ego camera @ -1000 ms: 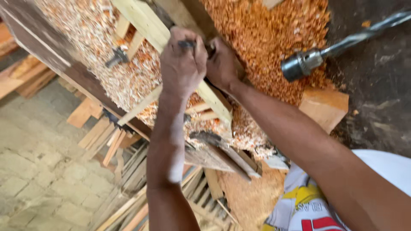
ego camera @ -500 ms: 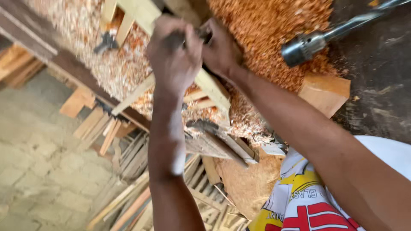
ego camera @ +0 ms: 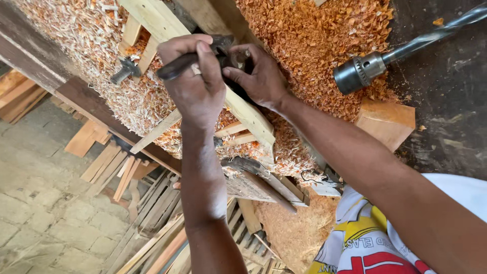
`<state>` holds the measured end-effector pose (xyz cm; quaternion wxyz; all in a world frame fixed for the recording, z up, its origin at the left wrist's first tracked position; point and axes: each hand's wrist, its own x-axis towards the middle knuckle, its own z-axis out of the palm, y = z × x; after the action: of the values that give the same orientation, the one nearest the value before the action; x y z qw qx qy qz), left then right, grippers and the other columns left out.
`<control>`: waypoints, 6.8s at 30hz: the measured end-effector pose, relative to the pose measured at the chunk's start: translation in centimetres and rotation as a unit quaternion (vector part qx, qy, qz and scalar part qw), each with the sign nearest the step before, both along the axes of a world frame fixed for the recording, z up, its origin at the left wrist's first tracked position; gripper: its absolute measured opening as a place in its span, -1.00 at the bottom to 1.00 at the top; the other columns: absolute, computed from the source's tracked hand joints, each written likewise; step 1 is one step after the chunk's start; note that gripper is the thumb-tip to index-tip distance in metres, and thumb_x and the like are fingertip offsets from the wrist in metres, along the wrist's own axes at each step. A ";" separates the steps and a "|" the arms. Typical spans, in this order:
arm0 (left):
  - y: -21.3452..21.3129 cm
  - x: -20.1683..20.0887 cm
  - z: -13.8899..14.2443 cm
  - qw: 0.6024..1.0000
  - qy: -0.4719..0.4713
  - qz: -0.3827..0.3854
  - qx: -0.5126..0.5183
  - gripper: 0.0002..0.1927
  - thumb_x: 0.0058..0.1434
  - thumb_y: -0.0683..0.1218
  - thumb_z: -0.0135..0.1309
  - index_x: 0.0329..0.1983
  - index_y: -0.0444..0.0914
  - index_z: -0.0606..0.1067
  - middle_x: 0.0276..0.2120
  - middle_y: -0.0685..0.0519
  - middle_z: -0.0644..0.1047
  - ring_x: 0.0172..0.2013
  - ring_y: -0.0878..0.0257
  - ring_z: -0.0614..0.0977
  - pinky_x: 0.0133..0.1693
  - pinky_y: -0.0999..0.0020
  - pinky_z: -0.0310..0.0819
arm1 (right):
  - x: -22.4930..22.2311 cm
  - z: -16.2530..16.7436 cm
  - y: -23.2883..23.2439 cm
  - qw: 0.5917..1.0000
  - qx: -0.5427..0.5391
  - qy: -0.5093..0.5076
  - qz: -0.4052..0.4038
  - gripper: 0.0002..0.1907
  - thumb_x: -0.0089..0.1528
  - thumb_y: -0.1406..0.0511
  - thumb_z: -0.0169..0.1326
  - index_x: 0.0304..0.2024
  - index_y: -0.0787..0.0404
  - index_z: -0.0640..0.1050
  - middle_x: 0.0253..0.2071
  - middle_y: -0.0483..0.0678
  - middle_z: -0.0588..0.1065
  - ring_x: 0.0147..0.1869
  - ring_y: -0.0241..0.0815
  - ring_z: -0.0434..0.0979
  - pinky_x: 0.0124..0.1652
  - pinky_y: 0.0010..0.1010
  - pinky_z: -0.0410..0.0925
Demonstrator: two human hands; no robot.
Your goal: The person drills holes into a long wooden plank using a drill press, then removes the plank and uses a hammer to tap a small wooden block on the workbench.
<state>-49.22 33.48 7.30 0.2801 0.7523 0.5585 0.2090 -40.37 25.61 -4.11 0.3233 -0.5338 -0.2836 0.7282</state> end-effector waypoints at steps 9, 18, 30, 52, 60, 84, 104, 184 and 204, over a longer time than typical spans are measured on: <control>0.3 1.3 3.0 0.997 0.038 -0.041 -0.046 -0.91 0.58 -0.27 -0.05 0.01 -0.32 0.27 -0.02 -0.06 0.52 -0.22 0.32 0.68 -0.22 0.50 0.71 | -0.9 1.0 0.5 0.994 -0.111 -0.020 -0.009 -0.48 0.19 0.07 0.37 -0.06 0.29 0.49 -0.17 0.00 0.55 -0.13 -0.20 0.50 -0.10 -0.37 0.40; -0.7 1.5 2.3 0.998 -0.003 -0.050 -0.031 -0.92 0.49 -0.24 -0.03 -0.07 -0.33 0.31 -0.18 -0.12 0.57 -0.50 0.37 0.57 -0.51 0.52 0.49 | -2.2 -0.7 -1.2 0.996 -0.067 0.027 -0.051 -0.58 0.26 0.13 0.31 0.00 0.20 0.45 -0.17 -0.12 0.52 -0.10 -0.26 0.55 -0.10 -0.38 0.48; -1.1 1.6 0.5 0.966 0.216 -0.128 0.066 -0.83 0.48 -0.22 0.10 -0.07 -0.24 0.32 -0.29 0.04 0.43 -0.39 0.35 0.54 -0.43 0.51 0.55 | -2.8 -0.4 -0.9 0.970 0.018 0.151 -0.191 -0.56 0.33 0.03 0.19 0.01 0.17 0.40 -0.15 -0.13 0.48 -0.08 -0.28 0.53 -0.09 -0.44 0.52; -0.7 0.6 -0.2 0.990 -0.096 -0.098 0.011 -0.92 0.52 -0.26 0.03 -0.01 -0.31 0.38 -0.14 -0.10 0.50 -0.35 0.18 0.61 -0.52 0.49 0.59 | -2.8 0.0 -0.6 0.990 -0.096 -0.009 -0.107 -0.49 0.17 0.01 0.31 -0.11 0.19 0.44 -0.22 -0.10 0.53 -0.13 -0.26 0.54 -0.14 -0.42 0.44; -0.3 1.0 0.4 0.988 -0.127 -0.085 0.026 -0.91 0.47 -0.29 0.03 -0.07 -0.27 0.39 -0.24 -0.09 0.54 -0.42 0.28 0.58 -0.50 0.45 0.60 | -3.1 -0.3 -0.5 0.991 -0.087 -0.035 -0.094 -0.49 0.13 0.03 0.36 -0.10 0.16 0.44 -0.20 -0.12 0.51 -0.10 -0.22 0.54 -0.13 -0.35 0.40; -0.5 0.2 -0.7 0.974 0.206 -0.078 -0.059 -0.87 0.58 -0.18 0.07 -0.04 -0.30 0.35 -0.31 0.08 0.51 -0.40 0.40 0.62 -0.42 0.56 0.58 | -2.9 -0.4 -0.2 0.993 0.001 0.023 -0.115 -0.65 0.26 0.12 0.17 -0.06 0.15 0.41 -0.18 -0.08 0.46 -0.11 -0.26 0.49 -0.11 -0.35 0.51; 0.6 0.6 0.6 0.981 0.159 -0.111 0.027 -0.92 0.54 -0.18 0.00 -0.10 -0.25 0.36 -0.36 0.06 0.53 -0.52 0.44 0.57 -0.51 0.53 0.53 | -2.5 0.0 0.2 0.995 -0.054 0.009 -0.080 -0.57 0.22 0.08 0.27 -0.10 0.17 0.39 -0.18 -0.06 0.50 -0.07 -0.19 0.53 -0.11 -0.22 0.47; 5.3 3.0 1.0 0.958 0.213 -0.175 -0.075 -0.82 0.59 -0.10 -0.05 -0.07 -0.34 0.37 -0.46 -0.03 0.56 -0.50 0.16 0.68 -0.45 0.34 0.66 | -3.1 -1.5 0.4 0.995 -0.085 -0.044 0.003 -0.26 0.20 0.04 0.26 0.27 0.28 0.34 0.00 -0.04 0.52 -0.06 -0.32 0.53 -0.10 -0.36 0.44; 4.9 2.2 0.8 0.972 0.173 -0.154 0.028 -0.90 0.62 -0.10 -0.06 0.00 -0.24 0.37 -0.38 0.04 0.52 -0.40 0.19 0.67 -0.37 0.31 0.64 | -2.7 -1.3 0.9 0.995 -0.050 -0.079 -0.030 -0.36 0.14 0.04 0.39 0.04 0.23 0.39 -0.21 -0.29 0.41 -0.16 -0.43 0.44 -0.19 -0.38 0.35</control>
<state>-46.97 38.40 8.12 0.1872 0.8614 0.4699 0.0455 -43.09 26.54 -5.38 0.2946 -0.6131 -0.2555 0.6870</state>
